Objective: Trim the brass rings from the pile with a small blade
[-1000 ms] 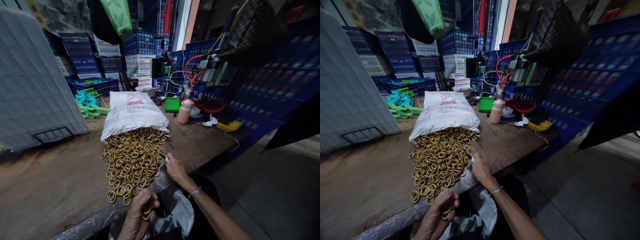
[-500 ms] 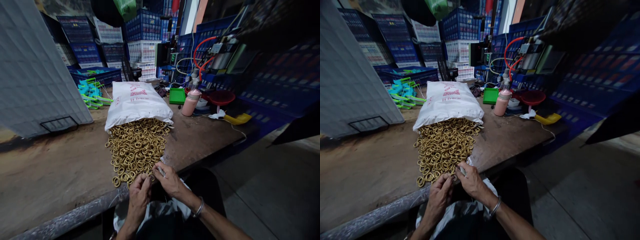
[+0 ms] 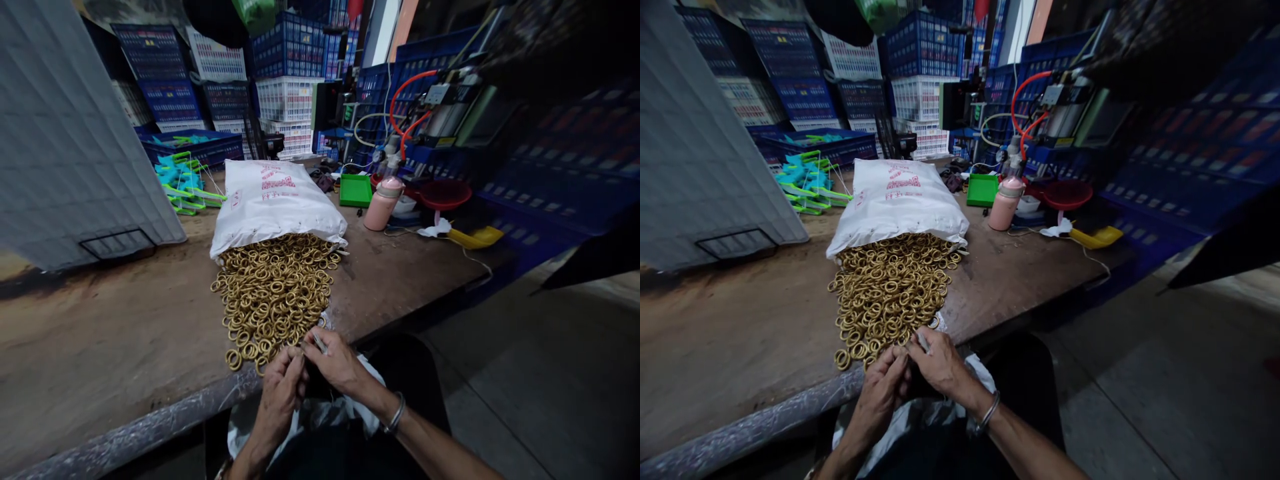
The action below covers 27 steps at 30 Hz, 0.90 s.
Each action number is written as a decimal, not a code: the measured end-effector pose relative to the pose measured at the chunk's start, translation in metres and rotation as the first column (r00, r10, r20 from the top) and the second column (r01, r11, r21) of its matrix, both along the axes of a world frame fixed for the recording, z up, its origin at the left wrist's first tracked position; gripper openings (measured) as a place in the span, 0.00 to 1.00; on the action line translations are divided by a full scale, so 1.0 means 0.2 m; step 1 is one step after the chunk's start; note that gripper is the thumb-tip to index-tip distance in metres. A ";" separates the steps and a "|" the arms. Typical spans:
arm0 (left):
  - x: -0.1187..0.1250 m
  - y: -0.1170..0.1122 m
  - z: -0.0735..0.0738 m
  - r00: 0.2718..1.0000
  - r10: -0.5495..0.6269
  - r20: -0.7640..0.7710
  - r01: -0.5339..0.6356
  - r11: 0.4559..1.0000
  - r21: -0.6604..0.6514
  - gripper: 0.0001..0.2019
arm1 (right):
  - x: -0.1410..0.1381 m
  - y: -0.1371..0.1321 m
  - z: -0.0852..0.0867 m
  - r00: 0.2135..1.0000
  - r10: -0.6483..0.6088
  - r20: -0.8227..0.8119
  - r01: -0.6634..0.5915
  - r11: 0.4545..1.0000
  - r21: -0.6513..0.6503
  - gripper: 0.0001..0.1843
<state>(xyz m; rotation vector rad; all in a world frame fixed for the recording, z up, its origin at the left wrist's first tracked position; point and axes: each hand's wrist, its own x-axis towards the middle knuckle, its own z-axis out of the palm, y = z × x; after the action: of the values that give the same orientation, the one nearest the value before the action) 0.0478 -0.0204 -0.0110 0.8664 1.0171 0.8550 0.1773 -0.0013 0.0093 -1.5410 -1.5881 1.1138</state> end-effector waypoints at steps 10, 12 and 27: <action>0.01 0.00 0.03 0.998 0.041 0.048 -0.040 0.999 -0.028 0.15 | 0.04 -0.04 -0.05 0.957 0.102 0.271 -0.143 0.981 0.134 0.07; 0.01 0.01 0.03 0.997 0.064 0.040 -0.063 0.998 -0.027 0.16 | 0.05 -0.06 -0.06 0.927 0.147 0.345 -0.209 0.967 0.148 0.10; 0.02 -0.06 0.08 0.999 -0.005 0.031 0.005 1.000 0.011 0.18 | 0.15 0.00 -0.10 0.756 0.002 0.655 -0.117 0.984 0.132 0.15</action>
<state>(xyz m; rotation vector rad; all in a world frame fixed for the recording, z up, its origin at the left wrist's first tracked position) 0.0525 -0.0321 0.0048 0.8619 0.9835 0.8681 0.2081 -0.0018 -0.0104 -1.8919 -2.1311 0.4433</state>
